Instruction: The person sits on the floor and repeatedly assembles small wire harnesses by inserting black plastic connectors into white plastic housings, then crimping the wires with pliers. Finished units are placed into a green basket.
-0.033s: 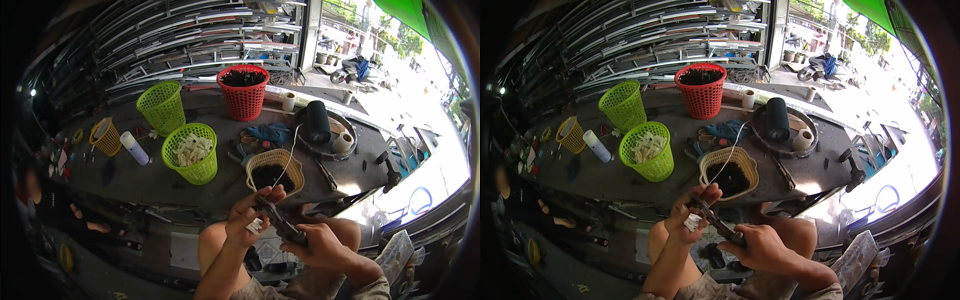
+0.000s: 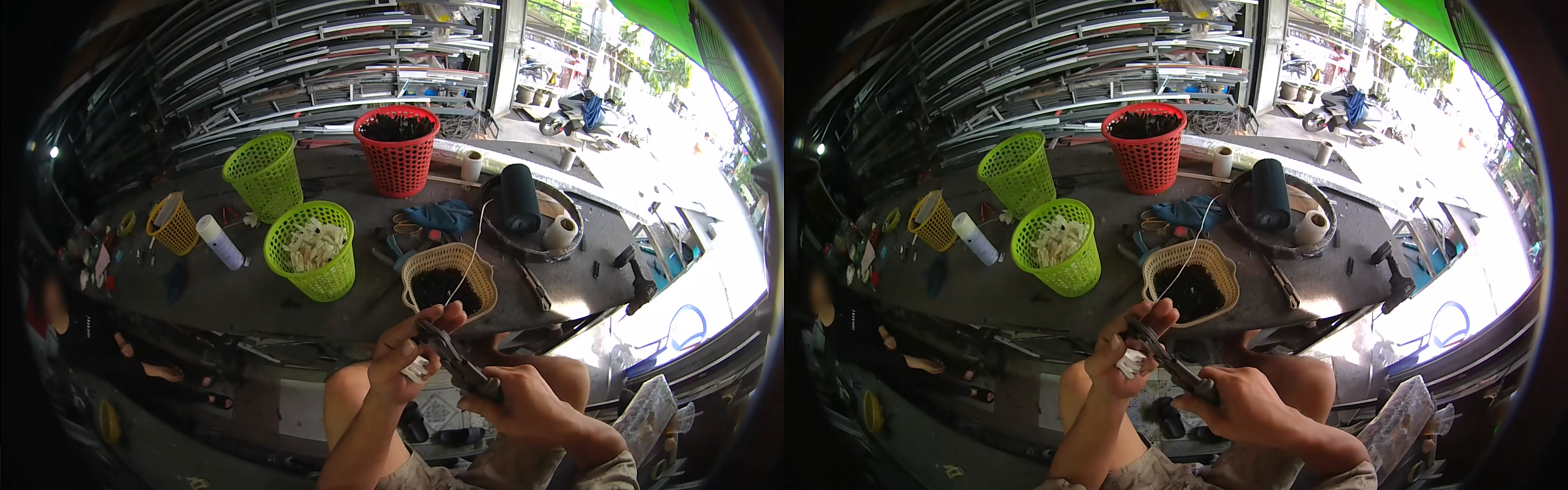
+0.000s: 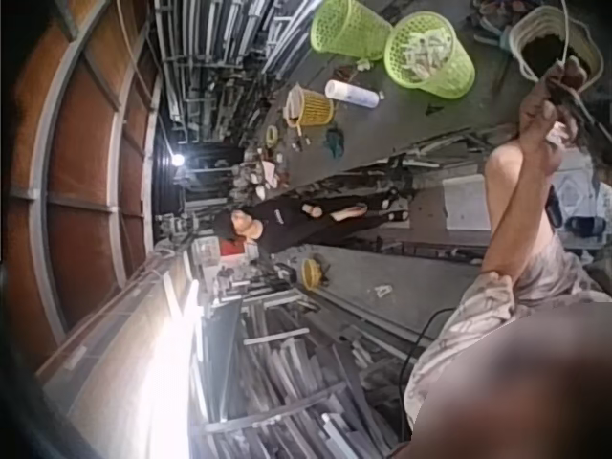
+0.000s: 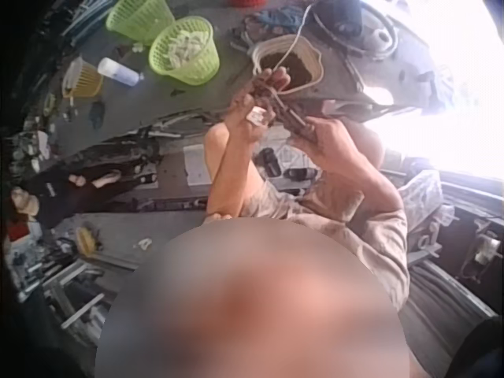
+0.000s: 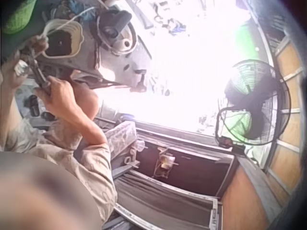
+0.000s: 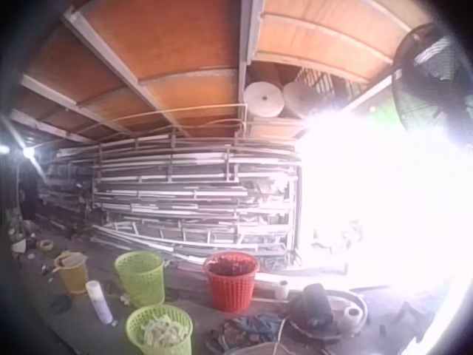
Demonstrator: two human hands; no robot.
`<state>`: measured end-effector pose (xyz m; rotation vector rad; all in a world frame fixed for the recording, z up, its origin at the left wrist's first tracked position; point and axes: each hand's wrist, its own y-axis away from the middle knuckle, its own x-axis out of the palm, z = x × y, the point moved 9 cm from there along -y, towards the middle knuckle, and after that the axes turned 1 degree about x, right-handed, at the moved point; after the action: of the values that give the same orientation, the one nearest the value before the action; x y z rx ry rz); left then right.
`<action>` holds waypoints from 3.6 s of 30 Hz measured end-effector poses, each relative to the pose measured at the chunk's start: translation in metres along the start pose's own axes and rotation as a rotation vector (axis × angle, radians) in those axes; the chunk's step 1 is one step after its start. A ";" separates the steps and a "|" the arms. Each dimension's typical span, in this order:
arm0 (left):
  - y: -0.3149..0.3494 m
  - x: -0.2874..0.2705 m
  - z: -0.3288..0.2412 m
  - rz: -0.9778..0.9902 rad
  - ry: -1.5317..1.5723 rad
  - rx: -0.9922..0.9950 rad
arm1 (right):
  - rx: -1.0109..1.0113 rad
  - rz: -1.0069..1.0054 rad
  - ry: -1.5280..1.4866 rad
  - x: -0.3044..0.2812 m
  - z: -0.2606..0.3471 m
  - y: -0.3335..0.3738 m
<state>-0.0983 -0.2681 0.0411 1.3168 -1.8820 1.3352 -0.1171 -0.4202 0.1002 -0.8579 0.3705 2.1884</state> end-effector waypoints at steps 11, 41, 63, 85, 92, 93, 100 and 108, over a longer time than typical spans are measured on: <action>0.004 0.002 -0.006 0.043 0.016 0.058 | 0.076 0.061 -0.059 0.007 -0.004 0.007; -0.035 -0.090 0.042 -0.545 -0.575 -0.183 | 0.399 0.123 -0.725 0.095 -0.151 -0.063; -0.052 -0.119 0.002 -0.493 -1.835 -0.412 | 0.482 0.181 -0.712 0.102 -0.152 -0.064; -0.032 -0.151 0.017 -0.495 -1.505 -0.171 | 0.668 0.483 -1.364 0.149 -0.146 -0.059; -0.014 -0.178 0.009 -0.755 -1.333 -0.244 | 0.513 0.313 -0.904 0.116 -0.146 -0.070; -0.011 -0.182 0.007 -0.795 -1.271 -0.249 | 0.514 0.302 -0.801 0.111 -0.148 -0.071; 0.010 -0.203 0.010 -1.010 -0.953 -0.311 | 0.443 0.312 -0.666 0.082 -0.150 -0.055; 0.038 -0.211 -0.003 -1.155 -0.907 -0.478 | 0.624 -0.261 -0.175 -0.044 -0.234 -0.043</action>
<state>-0.0435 -0.1728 -0.1432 2.3207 -1.2126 -0.3309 0.0452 -0.5302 -0.0424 -0.3426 0.7552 1.7323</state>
